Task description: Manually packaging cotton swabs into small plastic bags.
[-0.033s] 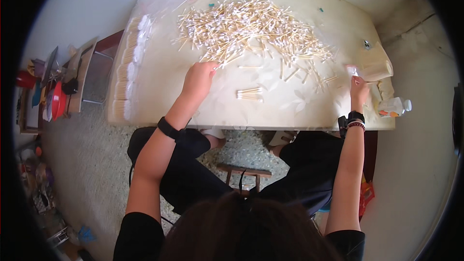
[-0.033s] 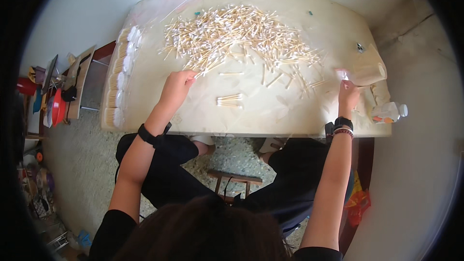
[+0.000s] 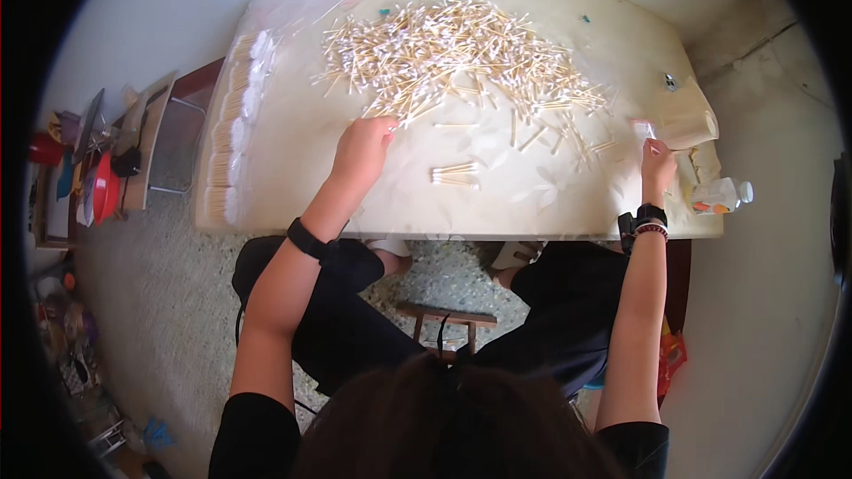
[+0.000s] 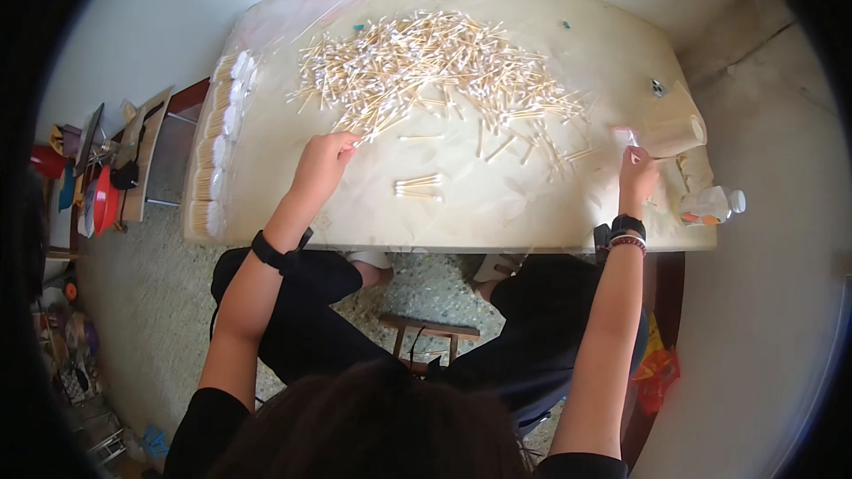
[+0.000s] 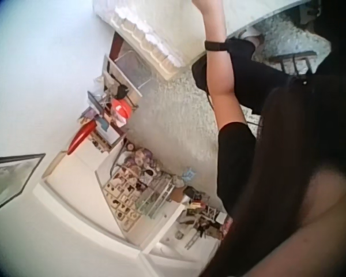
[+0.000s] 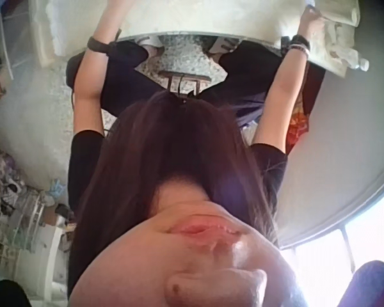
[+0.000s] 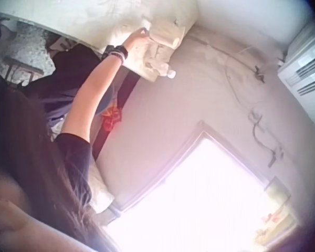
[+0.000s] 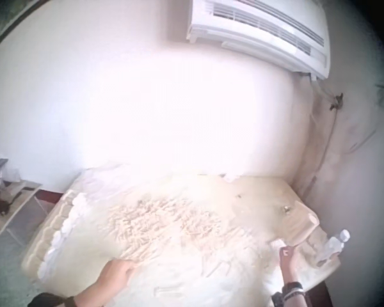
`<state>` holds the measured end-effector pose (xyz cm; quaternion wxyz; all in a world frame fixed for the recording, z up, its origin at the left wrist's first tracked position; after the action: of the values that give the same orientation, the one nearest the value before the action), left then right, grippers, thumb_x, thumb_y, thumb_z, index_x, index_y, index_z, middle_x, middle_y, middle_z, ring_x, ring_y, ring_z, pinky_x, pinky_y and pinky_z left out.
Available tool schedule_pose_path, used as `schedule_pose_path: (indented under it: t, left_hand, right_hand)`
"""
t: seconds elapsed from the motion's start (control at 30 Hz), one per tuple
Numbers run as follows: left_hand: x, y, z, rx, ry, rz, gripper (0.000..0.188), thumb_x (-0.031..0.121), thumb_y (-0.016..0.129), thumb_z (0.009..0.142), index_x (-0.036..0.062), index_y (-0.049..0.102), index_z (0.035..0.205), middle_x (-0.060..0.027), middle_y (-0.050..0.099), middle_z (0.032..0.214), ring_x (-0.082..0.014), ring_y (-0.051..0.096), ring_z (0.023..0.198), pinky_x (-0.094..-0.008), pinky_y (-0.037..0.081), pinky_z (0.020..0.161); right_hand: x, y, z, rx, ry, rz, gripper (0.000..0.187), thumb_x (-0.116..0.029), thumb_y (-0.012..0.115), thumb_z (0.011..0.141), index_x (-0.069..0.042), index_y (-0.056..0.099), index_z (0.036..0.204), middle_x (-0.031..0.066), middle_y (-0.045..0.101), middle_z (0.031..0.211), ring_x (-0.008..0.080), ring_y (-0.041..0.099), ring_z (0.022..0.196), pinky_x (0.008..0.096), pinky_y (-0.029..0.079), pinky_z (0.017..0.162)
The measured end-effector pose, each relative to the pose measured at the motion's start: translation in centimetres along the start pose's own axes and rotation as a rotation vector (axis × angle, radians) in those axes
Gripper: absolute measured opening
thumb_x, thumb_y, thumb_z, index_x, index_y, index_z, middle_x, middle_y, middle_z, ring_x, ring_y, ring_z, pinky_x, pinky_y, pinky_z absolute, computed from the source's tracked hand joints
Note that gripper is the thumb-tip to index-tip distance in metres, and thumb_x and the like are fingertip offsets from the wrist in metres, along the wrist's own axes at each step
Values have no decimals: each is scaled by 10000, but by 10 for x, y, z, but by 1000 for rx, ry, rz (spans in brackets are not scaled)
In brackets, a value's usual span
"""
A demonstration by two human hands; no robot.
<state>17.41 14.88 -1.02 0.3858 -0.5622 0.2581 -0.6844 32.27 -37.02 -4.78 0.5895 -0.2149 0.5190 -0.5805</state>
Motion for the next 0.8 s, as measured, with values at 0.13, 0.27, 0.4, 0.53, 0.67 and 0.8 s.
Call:
schedule_pose_path:
  t: [0.13, 0.27, 0.4, 0.53, 0.67, 0.8]
  left_hand:
    - [-2, -2, -4, -44, -30, -26, 214, -7, 604, 733, 6, 632, 945, -170, 642, 753, -261, 631, 667, -315, 482, 616]
    - [-1, 6, 4, -49, -29, -32, 195, -1, 600, 739, 10, 635, 931, -164, 642, 746, -254, 630, 659, -314, 482, 608]
    - [5, 4, 4, -9, -42, 16, 153, 39, 564, 754, 51, 645, 883, -165, 622, 738, -321, 608, 696, -378, 481, 630]
    - [38, 3, 8, 53, 34, 30, 125, 85, 561, 775, 64, 646, 863, -147, 621, 721, -314, 604, 677, -369, 481, 615]
    - [70, 9, 16, 23, 53, -64, 166, 101, 582, 783, 64, 635, 936, -155, 629, 795, -301, 613, 736, -350, 486, 646]
    - [95, 2, 20, 52, 161, -383, 317, 106, 598, 831, 54, 552, 1140, -91, 621, 1012, -197, 584, 927, -311, 484, 771]
  right_hand:
    - [4, -25, 7, 109, 136, 89, 234, -323, 631, 762, -145, 681, 905, 90, 666, 838, 238, 636, 826, 361, 493, 727]
    - [36, -37, 31, 197, 229, 588, 276, -309, 603, 810, -52, 625, 908, 112, 653, 908, 229, 628, 863, 347, 494, 725]
    - [14, -24, 21, 42, 412, 1313, 286, -242, 551, 873, 17, 533, 993, 148, 610, 1009, 218, 591, 970, 322, 484, 806]
    - [-33, -36, 13, -125, 294, 1495, 287, -183, 542, 876, 30, 503, 1065, 133, 600, 1010, 214, 581, 994, 312, 474, 849]
    - [-114, -38, -14, -403, 23, 1414, 232, -122, 541, 871, 29, 552, 1047, 111, 603, 1001, 184, 588, 961, 292, 475, 836]
    - [-216, -43, -74, -750, -256, 1268, 144, -88, 585, 843, 17, 598, 941, 60, 635, 834, 112, 596, 781, 243, 476, 769]
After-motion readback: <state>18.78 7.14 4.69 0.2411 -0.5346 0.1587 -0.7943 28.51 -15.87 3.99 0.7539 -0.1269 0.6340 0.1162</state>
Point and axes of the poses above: each hand's wrist, its own z-axis towards the middle knuckle, its own y-axis out of the palm, x = y × z, the point moved 8 cm from there along z, towards the middle knuckle
